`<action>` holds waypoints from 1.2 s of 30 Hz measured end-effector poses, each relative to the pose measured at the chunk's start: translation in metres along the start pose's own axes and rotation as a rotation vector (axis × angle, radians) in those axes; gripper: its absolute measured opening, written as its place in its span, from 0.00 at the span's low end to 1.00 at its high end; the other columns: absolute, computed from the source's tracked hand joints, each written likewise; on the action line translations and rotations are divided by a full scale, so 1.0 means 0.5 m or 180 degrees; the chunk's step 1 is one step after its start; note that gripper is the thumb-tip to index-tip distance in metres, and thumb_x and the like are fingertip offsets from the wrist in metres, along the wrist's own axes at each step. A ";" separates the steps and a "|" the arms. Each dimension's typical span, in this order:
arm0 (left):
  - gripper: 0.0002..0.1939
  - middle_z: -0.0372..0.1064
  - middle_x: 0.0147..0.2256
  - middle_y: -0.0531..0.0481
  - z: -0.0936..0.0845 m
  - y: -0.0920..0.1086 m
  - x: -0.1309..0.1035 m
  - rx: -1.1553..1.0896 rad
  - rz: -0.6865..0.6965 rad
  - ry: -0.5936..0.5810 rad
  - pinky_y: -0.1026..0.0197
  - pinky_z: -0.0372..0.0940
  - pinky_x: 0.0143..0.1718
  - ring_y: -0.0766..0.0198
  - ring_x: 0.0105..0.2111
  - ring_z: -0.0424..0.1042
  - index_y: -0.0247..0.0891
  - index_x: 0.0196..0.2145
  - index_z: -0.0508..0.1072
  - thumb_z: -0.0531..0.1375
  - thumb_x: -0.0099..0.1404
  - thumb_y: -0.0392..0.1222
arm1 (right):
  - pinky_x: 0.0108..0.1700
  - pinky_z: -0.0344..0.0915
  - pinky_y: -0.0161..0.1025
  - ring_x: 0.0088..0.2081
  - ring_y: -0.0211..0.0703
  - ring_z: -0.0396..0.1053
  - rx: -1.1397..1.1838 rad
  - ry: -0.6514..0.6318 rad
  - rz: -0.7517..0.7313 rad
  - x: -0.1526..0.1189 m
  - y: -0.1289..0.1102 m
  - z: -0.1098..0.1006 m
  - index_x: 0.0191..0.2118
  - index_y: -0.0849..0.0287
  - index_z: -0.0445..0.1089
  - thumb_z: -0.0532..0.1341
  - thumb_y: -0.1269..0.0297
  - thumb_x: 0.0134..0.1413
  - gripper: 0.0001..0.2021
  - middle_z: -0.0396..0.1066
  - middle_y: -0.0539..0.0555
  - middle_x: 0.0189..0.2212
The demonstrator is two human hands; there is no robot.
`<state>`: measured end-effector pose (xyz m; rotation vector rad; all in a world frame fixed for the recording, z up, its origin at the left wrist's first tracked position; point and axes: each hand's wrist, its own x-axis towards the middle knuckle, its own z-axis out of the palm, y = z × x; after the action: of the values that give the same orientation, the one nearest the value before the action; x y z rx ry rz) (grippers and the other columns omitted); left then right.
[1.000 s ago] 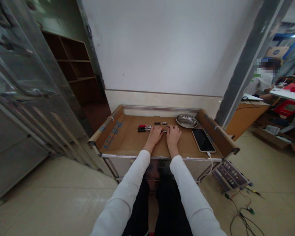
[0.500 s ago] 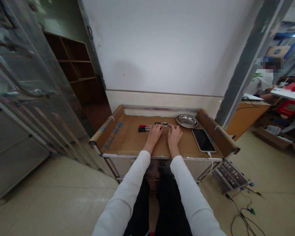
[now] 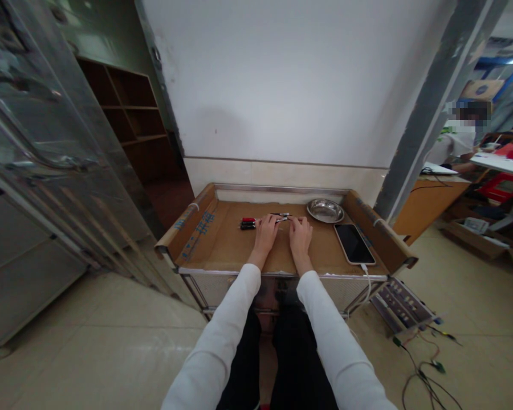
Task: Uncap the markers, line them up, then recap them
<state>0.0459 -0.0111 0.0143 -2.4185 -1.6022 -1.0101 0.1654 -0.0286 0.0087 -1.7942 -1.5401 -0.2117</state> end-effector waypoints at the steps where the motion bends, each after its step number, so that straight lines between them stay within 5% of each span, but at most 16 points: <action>1: 0.11 0.69 0.47 0.46 -0.001 0.000 -0.001 -0.0030 0.0015 0.0009 0.53 0.53 0.51 0.57 0.48 0.66 0.42 0.48 0.68 0.51 0.70 0.41 | 0.47 0.56 0.40 0.43 0.45 0.65 0.0072 -0.0016 -0.0073 0.000 -0.001 -0.001 0.51 0.55 0.71 0.48 0.68 0.63 0.17 0.69 0.59 0.44; 6: 0.14 0.70 0.48 0.44 -0.013 -0.003 -0.008 -0.0246 -0.0093 0.0205 0.55 0.54 0.51 0.58 0.49 0.66 0.42 0.52 0.66 0.50 0.70 0.40 | 0.49 0.60 0.36 0.45 0.42 0.66 0.0551 -0.0239 -0.1039 -0.004 -0.015 -0.011 0.65 0.57 0.54 0.46 0.75 0.58 0.28 0.71 0.57 0.48; 10: 0.16 0.69 0.49 0.42 -0.023 -0.007 -0.019 -0.0275 -0.0512 0.0587 0.55 0.56 0.51 0.58 0.50 0.66 0.41 0.54 0.65 0.49 0.71 0.41 | 0.54 0.60 0.37 0.52 0.42 0.64 0.0665 -0.0215 -0.1170 -0.008 -0.024 -0.013 0.67 0.59 0.46 0.46 0.76 0.55 0.33 0.66 0.58 0.55; 14: 0.12 0.68 0.47 0.41 -0.028 -0.008 -0.031 0.0022 -0.1243 0.0754 0.49 0.59 0.49 0.51 0.49 0.64 0.41 0.47 0.69 0.51 0.69 0.41 | 0.59 0.56 0.39 0.58 0.40 0.58 0.0642 -0.0211 -0.0825 -0.003 -0.013 0.006 0.63 0.63 0.56 0.45 0.76 0.56 0.28 0.63 0.58 0.58; 20: 0.13 0.64 0.46 0.35 -0.030 -0.004 -0.037 0.0334 -0.1756 0.0359 0.48 0.60 0.49 0.48 0.49 0.63 0.34 0.44 0.68 0.46 0.68 0.33 | 0.58 0.55 0.41 0.56 0.47 0.61 0.0174 -0.0321 -0.0206 -0.001 0.008 0.036 0.54 0.67 0.66 0.49 0.74 0.57 0.21 0.64 0.62 0.57; 36: 0.13 0.63 0.47 0.33 -0.015 0.007 -0.041 0.0911 -0.1709 0.0115 0.52 0.61 0.48 0.50 0.48 0.64 0.29 0.46 0.64 0.47 0.66 0.34 | 0.51 0.56 0.39 0.49 0.47 0.64 -0.0290 -0.0756 -0.0022 -0.004 0.001 0.026 0.48 0.64 0.70 0.51 0.73 0.58 0.16 0.71 0.60 0.48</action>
<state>0.0403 -0.0323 0.0099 -1.8154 -2.2639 -0.7937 0.1609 -0.0218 -0.0019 -1.9418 -1.7256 -0.0747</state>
